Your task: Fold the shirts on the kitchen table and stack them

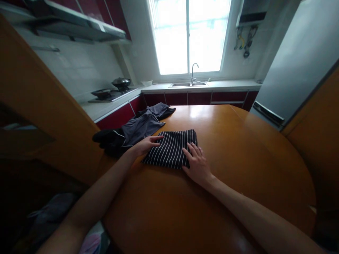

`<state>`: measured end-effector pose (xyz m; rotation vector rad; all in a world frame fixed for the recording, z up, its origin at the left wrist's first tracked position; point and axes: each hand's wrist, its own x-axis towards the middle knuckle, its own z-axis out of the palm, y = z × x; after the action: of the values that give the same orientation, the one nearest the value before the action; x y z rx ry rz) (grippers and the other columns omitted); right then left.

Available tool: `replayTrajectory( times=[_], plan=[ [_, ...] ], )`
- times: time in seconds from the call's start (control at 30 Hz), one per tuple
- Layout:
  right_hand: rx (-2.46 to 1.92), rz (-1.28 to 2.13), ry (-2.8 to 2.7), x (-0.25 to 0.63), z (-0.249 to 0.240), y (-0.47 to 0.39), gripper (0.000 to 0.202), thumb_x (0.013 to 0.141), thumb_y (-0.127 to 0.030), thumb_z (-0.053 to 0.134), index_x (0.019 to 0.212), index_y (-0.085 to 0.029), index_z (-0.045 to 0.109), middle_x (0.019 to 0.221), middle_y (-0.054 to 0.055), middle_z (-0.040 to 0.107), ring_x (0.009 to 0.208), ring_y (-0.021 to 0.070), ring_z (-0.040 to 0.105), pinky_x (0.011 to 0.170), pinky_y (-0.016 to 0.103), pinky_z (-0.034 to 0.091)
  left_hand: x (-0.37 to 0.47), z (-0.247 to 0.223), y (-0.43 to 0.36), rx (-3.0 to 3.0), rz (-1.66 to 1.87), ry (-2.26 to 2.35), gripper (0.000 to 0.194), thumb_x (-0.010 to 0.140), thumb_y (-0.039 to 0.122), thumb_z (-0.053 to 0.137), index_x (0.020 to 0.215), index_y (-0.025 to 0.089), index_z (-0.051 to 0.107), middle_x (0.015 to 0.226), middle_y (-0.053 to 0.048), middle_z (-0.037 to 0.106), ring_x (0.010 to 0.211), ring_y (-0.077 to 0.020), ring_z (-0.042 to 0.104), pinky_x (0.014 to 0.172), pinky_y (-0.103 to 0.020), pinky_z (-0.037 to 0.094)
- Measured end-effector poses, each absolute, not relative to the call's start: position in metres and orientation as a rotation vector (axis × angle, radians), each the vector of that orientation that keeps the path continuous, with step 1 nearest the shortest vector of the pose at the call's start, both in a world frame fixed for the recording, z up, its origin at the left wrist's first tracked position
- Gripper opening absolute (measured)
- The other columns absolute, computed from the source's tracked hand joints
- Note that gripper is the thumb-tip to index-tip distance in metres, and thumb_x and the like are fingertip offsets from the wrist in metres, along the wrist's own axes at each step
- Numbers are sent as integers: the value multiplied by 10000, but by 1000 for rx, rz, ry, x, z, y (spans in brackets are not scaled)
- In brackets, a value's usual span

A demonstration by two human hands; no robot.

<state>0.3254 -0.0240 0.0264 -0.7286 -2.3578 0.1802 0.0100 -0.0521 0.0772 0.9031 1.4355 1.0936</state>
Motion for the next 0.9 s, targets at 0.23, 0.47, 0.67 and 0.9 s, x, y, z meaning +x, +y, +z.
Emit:
replayTrajectory(
  times=[0.23,0.47,0.67,0.9],
  plan=[
    [-719,119,-2399,326,25,-24,623,798,-251,682,1408,-234,556,1556,135,432,1462,354,334,1183,601,285,-11,78,-58,1088,1082,1538,709,690,51,779,1362,215,627,1161,-89,738,915,-198,717,774,-277,587],
    [-759,108,-2430,326,26,-27,654,764,-144,640,1411,-187,548,1561,142,419,1466,335,323,1190,568,291,-21,60,-50,1397,915,1797,692,698,99,736,1369,227,627,1458,-74,573,1322,-257,550,1107,-339,427],
    [-781,124,-2429,328,24,-26,698,745,-95,588,1437,-160,524,1563,148,414,1469,329,312,1208,542,273,-16,60,-50,1418,906,1920,699,694,21,657,1376,174,621,1421,-94,604,1271,-257,593,1090,-328,448],
    [-778,131,-2424,322,26,-32,680,771,-152,575,1447,-183,507,1573,132,400,1482,322,282,1210,565,239,-15,55,-47,1382,887,1893,692,711,35,667,1387,173,610,1354,-105,654,1137,-261,678,1019,-353,515]
  ],
)
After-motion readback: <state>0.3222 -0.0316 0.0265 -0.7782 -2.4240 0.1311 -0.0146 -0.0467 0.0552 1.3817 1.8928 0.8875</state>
